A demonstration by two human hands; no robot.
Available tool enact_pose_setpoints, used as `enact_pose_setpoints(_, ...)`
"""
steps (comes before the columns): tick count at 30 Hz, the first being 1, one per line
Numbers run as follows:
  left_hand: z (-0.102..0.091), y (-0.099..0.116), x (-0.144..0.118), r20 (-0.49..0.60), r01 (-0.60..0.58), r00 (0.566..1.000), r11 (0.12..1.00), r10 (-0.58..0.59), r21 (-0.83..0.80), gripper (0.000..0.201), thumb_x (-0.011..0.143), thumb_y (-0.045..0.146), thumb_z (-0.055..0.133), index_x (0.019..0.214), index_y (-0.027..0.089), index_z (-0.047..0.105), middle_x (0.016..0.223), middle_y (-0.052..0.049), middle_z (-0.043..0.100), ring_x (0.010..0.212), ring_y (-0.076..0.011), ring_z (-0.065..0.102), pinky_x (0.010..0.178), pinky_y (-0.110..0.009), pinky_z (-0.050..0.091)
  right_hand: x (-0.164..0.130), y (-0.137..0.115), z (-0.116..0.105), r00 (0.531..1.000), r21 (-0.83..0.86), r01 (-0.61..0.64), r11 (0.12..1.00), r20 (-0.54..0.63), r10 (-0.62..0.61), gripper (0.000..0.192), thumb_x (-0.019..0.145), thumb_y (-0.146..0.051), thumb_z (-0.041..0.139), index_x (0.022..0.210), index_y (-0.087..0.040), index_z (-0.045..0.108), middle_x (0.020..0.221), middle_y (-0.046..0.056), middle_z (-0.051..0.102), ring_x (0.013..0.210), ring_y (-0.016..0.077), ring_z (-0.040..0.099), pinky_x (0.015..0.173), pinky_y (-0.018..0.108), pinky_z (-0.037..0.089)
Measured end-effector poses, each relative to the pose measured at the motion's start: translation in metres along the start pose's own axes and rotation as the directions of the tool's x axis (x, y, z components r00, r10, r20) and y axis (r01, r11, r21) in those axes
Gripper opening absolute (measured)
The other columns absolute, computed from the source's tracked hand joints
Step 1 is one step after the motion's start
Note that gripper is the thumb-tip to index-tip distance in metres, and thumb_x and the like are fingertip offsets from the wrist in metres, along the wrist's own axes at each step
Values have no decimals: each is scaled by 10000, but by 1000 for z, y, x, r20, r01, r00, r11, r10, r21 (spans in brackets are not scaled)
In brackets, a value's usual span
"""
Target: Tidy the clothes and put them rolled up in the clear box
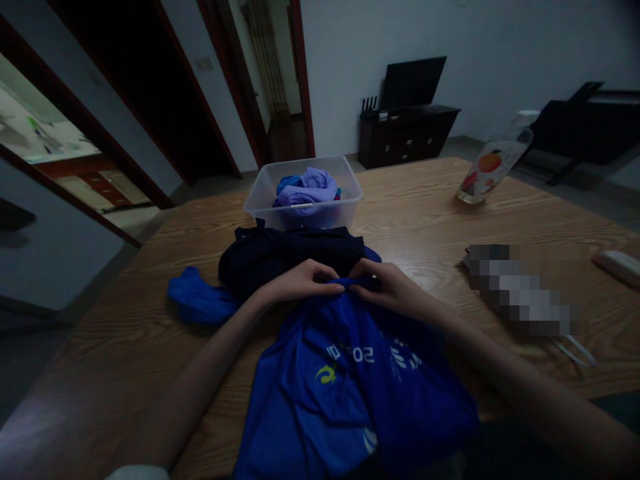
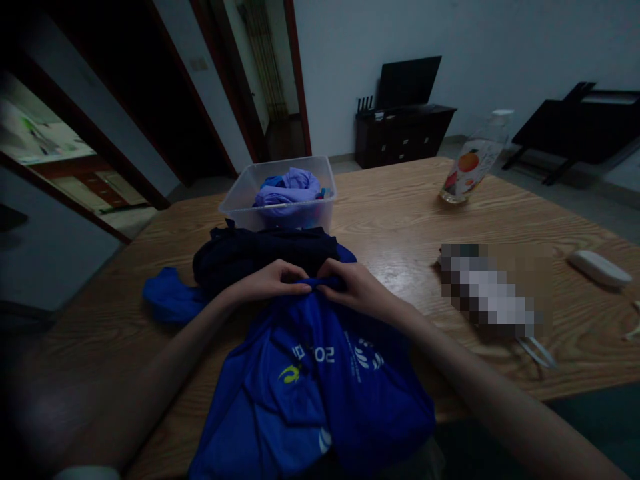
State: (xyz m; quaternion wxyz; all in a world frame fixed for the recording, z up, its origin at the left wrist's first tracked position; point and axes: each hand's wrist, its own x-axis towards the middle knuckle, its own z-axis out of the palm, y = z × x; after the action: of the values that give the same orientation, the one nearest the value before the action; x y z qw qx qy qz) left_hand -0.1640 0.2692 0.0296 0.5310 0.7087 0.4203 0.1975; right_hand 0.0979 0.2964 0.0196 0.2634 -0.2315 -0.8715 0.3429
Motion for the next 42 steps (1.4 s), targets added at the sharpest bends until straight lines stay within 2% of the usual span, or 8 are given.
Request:
enact_pose_setpoints(6,-3,2,-1,-12,12,1000,999,-11,37,524,966,620,612,1055,137,794,975,-40,756,876,-188,651,814,-265,485,-3,10,10,985,-239,134,962,-75,-156,152,984,-213,630,1134,-240,626,1036,47,729,917,209,703,794,309,519)
enact_pose_setpoints(11,-5,3,-2,26,-3,1000,1000,3,14,481,957,593,642,1080,151,787,1009,-30,754,917,-191,651,851,-261,476,-4,7,10,951,-402,265,876,-43,-307,109,1057,-250,546,1135,-234,622,1040,85,720,932,238,693,788,357,527)
enact_pose_setpoints(14,-5,4,-2,32,-8,999,1000,9,-8,462,944,581,666,1092,157,777,1021,-28,747,934,-191,650,856,-256,473,-4,3,8,940,-439,288,851,-42,-339,124,1078,-240,520,1136,-232,629,1111,96,720,971,239,691,819,376,530)
enact_pose_setpoints(23,-4,2,-2,48,-7,999,999,10,-52,418,907,532,736,1098,161,751,1026,-38,729,938,-183,647,844,-263,475,-3,-2,9,946,-341,272,900,-78,-315,86,1065,-251,556,1101,-242,634,1141,91,713,1020,242,684,850,390,546)
enact_pose_setpoints(30,3,1,-2,75,-1,997,999,5,-53,426,881,538,764,1058,151,738,981,-47,725,890,-183,649,784,-261,487,-1,-9,2,998,-141,57,988,-12,-60,145,1059,-355,593,1038,-217,629,936,48,711,838,202,678,729,307,498)
enact_pose_setpoints(34,4,2,-3,57,-21,998,999,19,39,448,877,555,760,1058,146,740,935,-48,718,844,-180,635,725,-251,467,-1,-4,2,996,-24,-3,1000,86,5,220,1059,-421,612,1118,-212,653,978,39,737,861,196,692,727,283,502)
enact_pose_setpoints(39,4,3,-4,21,-37,999,993,35,108,474,867,586,759,1056,152,741,911,-47,728,811,-174,639,687,-238,448,0,1,0,989,-134,-7,991,146,26,275,1058,-456,623,1089,-205,732,927,43,753,824,204,694,693,280,463)
enact_pose_setpoints(42,5,1,-3,7,-28,1000,995,28,96,471,865,580,764,1060,153,734,907,-42,724,806,-168,639,687,-235,454,0,0,-3,989,-114,19,993,149,-1,244,1061,-415,622,1093,-199,732,940,40,761,818,197,702,696,278,459)
